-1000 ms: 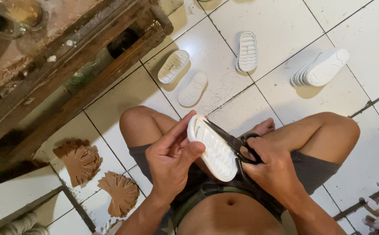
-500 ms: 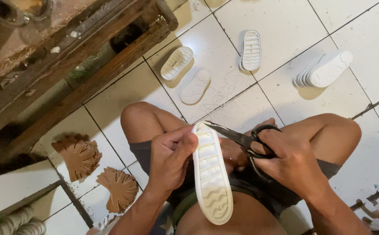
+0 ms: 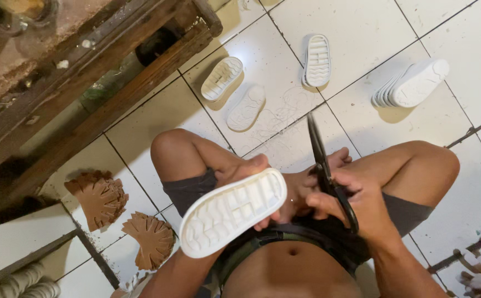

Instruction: The person sits on the workshop floor and uses scissors to trim excess material from the edges of white foam shoe soles, working on one sole at a time and placing finished soles on the floor beside them.

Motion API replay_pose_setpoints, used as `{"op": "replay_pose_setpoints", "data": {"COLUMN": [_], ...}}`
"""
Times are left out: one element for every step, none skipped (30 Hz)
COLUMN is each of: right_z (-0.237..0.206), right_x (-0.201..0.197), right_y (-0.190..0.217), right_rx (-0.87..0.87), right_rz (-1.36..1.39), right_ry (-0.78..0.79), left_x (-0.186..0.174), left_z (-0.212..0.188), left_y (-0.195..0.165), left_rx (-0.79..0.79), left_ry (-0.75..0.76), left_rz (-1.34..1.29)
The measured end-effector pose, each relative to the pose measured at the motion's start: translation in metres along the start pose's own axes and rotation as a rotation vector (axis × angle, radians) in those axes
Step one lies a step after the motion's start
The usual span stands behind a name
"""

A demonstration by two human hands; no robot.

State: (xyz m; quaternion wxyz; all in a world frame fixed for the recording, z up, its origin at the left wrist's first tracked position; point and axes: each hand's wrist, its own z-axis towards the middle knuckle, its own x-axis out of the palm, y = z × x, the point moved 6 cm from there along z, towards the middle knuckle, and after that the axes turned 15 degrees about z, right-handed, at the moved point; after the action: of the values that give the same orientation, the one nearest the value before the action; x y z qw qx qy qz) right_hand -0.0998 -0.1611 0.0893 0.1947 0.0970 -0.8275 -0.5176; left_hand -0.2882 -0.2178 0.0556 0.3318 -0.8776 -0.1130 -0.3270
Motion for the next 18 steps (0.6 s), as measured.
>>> {"op": "replay_pose_setpoints", "data": {"right_z": [0.0, 0.001, 0.001, 0.005, 0.01, 0.014, 0.016, 0.019, 0.021, 0.02, 0.017, 0.016, 0.016, 0.011, 0.005, 0.0, -0.007, -0.01], "right_x": [0.004, 0.009, 0.011, 0.007, 0.003, 0.0, -0.001, 0.0, 0.002, 0.002, 0.003, 0.006, 0.009, 0.008, 0.007, 0.005, 0.005, 0.006], "right_y": [-0.002, -0.005, -0.005, -0.01, -0.015, -0.018, -0.018, -0.018, -0.018, -0.018, -0.019, -0.02, -0.015, -0.008, -0.001, 0.008, 0.017, 0.025], "right_rx": [-0.052, -0.101, -0.153, -0.092, -0.033, 0.026, 0.047, 0.068, 0.087, 0.123, 0.166, 0.208, 0.154, 0.093, 0.033, -0.067, -0.169, -0.269], "right_rz": [0.044, 0.087, 0.129, 0.132, 0.135, 0.14, 0.274, 0.409, 0.546, 0.531, 0.518, 0.506, 0.34, 0.175, 0.01, -0.11, -0.228, -0.344], "right_ry": [0.069, 0.13, 0.19, 0.153, 0.123, 0.095, 0.084, 0.077, 0.073, 0.055, 0.045, 0.049, 0.083, 0.107, 0.121, 0.106, 0.098, 0.086], "left_x": [0.007, 0.011, 0.015, 0.018, 0.022, 0.03, 0.038, 0.047, 0.05, 0.053, 0.053, 0.046, 0.038, 0.03, 0.024, 0.018, 0.011, 0.011], "left_z": [0.006, 0.008, 0.006, 0.001, -0.004, -0.012, -0.022, -0.033, -0.033, -0.032, -0.029, -0.03, -0.032, -0.035, -0.036, -0.04, -0.046, -0.056], "left_y": [0.008, 0.015, 0.016, 0.014, 0.01, 0.002, -0.007, -0.016, -0.017, -0.016, -0.012, -0.02, -0.028, -0.035, -0.039, -0.044, -0.048, -0.052], "left_rx": [0.004, 0.018, 0.135, 0.259, 0.372, 0.547, 0.723, 0.903, 0.861, 0.803, 0.686, 0.768, 0.856, 0.942, 0.957, 0.972, 0.991, 1.012], "left_ry": [0.035, 0.048, -0.003, -0.062, -0.125, -0.189, -0.268, -0.355, -0.306, -0.246, -0.172, -0.244, -0.314, -0.374, -0.389, -0.407, -0.431, -0.496], "left_rz": [-0.011, -0.006, 0.054, 0.134, 0.212, 0.375, 0.548, 0.702, 0.604, 0.458, 0.221, 0.148, 0.08, 0.012, 0.001, -0.012, -0.024, 0.126]}}
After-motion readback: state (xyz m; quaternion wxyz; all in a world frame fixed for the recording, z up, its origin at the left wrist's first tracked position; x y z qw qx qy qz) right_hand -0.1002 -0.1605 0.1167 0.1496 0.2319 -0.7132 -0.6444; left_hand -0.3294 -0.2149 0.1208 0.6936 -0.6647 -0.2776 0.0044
